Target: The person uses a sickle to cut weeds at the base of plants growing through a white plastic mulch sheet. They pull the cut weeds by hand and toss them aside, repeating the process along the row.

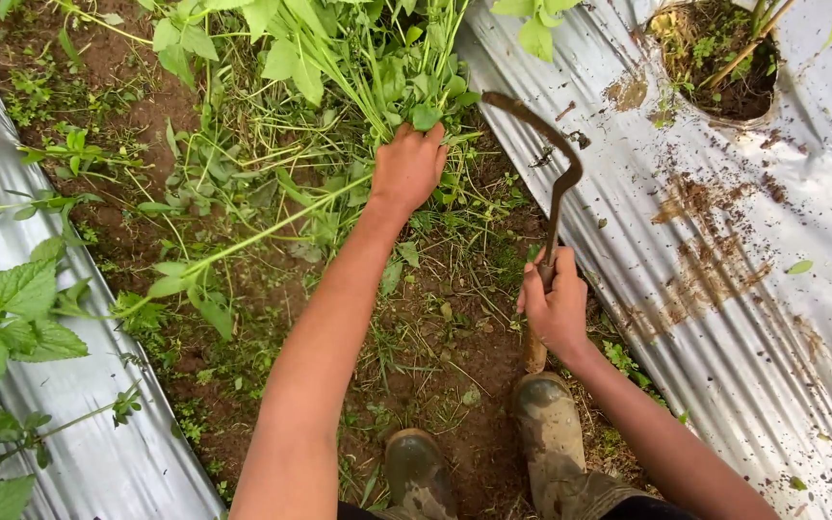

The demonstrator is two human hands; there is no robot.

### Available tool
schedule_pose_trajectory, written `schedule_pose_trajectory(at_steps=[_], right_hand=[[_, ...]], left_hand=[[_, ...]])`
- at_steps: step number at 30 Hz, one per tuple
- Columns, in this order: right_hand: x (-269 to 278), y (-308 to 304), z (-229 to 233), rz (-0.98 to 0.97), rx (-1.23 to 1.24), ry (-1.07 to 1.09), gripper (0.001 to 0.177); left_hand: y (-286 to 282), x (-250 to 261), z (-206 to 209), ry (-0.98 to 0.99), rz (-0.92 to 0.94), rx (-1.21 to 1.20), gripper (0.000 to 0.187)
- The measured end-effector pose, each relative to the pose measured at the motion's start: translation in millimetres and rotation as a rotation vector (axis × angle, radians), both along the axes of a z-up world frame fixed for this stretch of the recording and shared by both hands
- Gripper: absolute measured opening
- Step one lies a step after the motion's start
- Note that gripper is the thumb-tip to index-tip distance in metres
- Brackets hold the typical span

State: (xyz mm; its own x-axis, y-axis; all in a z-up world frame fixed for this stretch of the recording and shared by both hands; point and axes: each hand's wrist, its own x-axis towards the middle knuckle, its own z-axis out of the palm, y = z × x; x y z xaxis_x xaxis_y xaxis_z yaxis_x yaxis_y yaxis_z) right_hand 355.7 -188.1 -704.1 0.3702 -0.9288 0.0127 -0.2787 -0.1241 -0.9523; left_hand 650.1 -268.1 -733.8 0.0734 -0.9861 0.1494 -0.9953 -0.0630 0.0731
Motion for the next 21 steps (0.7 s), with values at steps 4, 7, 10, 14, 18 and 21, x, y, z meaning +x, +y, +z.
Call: schedule_pose_trajectory(at_steps=[4, 7, 10, 14, 18, 21], right_hand=[[-0.4, -1.5, -21.1, 0.032, 0.040, 0.173, 0.005], [6.0, -7.1, 2.8, -0.002, -0.008, 0.191, 0.006], [4.2, -3.6, 11.3, -0.051, -0.078, 0.173, 0.009], [6.0, 4.9, -4.3, 0.013, 0.060, 0.313, 0.010], [10.6, 4.1, 18.4, 0.077, -0.003, 0.409, 0.011], [8.6, 7.2, 27.5, -0.014, -0.085, 0.350, 0.015]], left_hand=[[6.0, -2.7, -7.4, 0.182, 0.058, 0.170, 0.031], [14.4, -8.7, 11.3, 0.179, 0.037, 0.181, 0.030], [19.1, -14.6, 25.2, 0.131, 0.004, 0.174, 0.029], [20.7, -17.6, 27.7, 0.097, 0.002, 0.201, 0.030], [30.3, -22.7, 31.2, 0.133, -0.002, 0.234, 0.030], [29.7, -24.2, 35.2, 0.156, -0.010, 0.222, 0.030]])
